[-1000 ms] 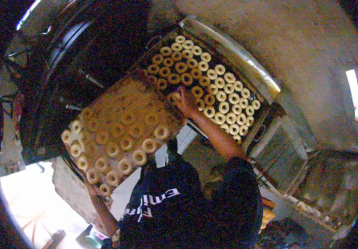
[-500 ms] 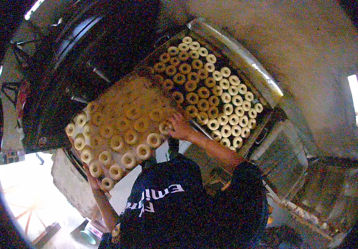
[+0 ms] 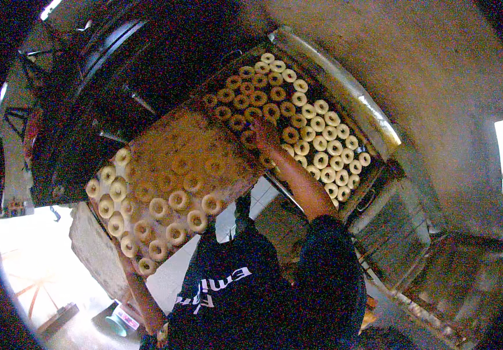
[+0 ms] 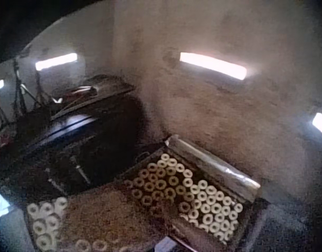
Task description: The person transfers raw doughnut rings from a wooden board onto a metal tray. They then use a long metal skewer to thread multiple doughnut rings and place them into a deep fryer.
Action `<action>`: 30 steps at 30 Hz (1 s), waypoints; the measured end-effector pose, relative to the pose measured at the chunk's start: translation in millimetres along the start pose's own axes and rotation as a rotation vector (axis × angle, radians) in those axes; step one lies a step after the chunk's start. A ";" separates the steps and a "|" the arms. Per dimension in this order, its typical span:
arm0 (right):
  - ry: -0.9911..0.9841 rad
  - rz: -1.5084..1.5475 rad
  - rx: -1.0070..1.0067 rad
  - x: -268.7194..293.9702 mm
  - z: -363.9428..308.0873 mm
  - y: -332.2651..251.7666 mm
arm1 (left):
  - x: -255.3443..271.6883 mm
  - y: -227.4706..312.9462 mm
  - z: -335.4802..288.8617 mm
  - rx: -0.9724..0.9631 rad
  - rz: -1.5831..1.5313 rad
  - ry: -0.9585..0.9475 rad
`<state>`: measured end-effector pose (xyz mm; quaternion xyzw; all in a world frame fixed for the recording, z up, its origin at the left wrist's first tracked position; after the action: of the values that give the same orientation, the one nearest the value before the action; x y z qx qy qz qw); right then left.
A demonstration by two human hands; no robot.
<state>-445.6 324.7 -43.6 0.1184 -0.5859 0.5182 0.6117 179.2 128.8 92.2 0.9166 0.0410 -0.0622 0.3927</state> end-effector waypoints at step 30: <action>-0.616 0.339 -0.190 -391.1 -119.3 -28.1 | 114.4 -226.7 85.0 -0.567 -0.526 0.523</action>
<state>-265.5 208.5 -393.0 0.1129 -0.7995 0.4957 0.3199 257.2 226.1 -144.7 0.7166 0.3852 0.0869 0.5750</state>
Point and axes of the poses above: each hand's wrist, its own z-axis towards the middle knuckle, its own x-axis out of the back of the hand, y = z × x, the point moved 5 cm from there along z, towards the middle knuckle, and after that the axes turned 7 degrees about -z, right-handed, at the moved point
